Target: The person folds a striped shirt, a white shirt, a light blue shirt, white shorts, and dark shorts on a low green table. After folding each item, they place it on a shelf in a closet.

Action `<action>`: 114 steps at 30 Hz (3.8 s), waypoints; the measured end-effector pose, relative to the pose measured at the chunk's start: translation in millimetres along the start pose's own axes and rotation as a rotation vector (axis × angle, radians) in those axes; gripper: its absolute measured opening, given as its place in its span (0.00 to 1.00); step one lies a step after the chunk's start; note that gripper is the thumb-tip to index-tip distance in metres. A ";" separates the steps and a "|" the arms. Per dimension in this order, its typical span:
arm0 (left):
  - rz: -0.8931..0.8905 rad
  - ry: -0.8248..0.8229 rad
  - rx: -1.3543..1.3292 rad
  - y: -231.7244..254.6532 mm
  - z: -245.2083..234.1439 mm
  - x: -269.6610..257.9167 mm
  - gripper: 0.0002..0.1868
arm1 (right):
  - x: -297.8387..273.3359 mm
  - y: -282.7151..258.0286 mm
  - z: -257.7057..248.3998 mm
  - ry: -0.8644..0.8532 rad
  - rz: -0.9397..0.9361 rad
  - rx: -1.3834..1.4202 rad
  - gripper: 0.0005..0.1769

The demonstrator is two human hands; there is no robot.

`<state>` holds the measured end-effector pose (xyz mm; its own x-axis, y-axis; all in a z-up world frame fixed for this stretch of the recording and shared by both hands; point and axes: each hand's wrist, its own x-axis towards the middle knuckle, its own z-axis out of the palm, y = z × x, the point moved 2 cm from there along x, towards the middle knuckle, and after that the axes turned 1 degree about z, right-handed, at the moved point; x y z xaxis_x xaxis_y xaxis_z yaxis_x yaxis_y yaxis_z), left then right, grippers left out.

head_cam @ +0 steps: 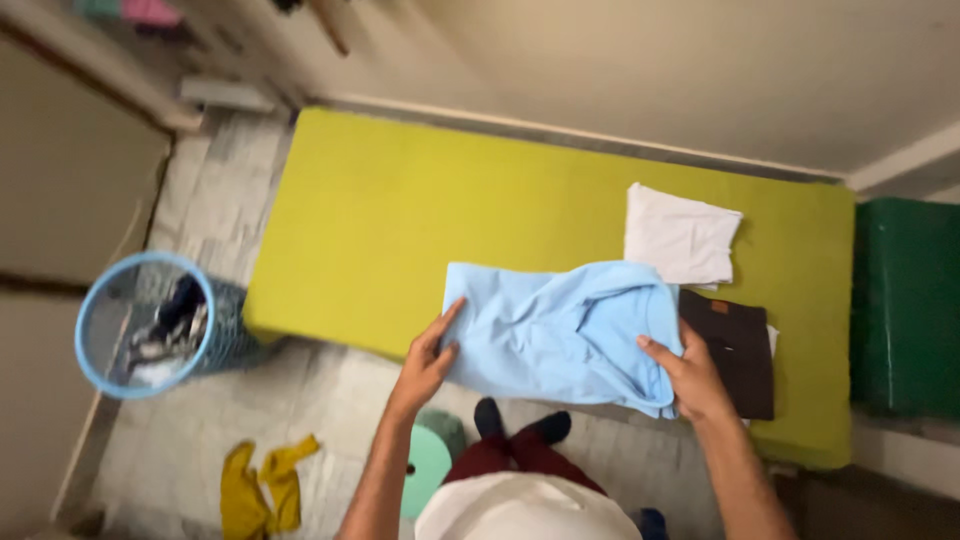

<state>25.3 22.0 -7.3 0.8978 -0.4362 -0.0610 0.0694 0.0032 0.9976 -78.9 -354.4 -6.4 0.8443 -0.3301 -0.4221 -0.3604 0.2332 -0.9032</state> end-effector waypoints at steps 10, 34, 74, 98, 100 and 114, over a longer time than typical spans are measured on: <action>0.013 0.347 -0.110 3.6 -70.2 -48.0 0.28 | 0.5 -20.1 94.3 -0.141 -0.044 -0.075 0.32; 0.051 1.005 -0.107 2.0 -120.1 -145.5 0.35 | 48.5 -80.3 311.6 -0.781 -0.525 -0.483 0.52; 0.158 1.755 -0.080 58.7 -605.2 -436.5 0.37 | -67.3 58.3 1072.9 -1.504 -0.070 -0.398 0.47; 0.351 1.877 0.223 171.0 -901.3 -616.9 0.40 | -270.9 25.6 1423.9 -1.618 -0.331 -0.260 0.40; 0.388 1.874 0.353 181.0 -919.5 -624.4 0.39 | -283.2 21.9 1438.4 -1.599 -0.321 -0.237 0.39; 0.478 1.636 0.754 319.3 -1073.3 -738.2 0.41 | -389.4 -60.0 1546.6 -1.449 -0.490 -0.052 0.38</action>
<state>-148.5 1310.8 320.7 0.2866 0.6718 0.6831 -0.0555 -0.7001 0.7118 227.3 1174.8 332.6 0.5183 0.7939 0.3180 0.0731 0.3294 -0.9414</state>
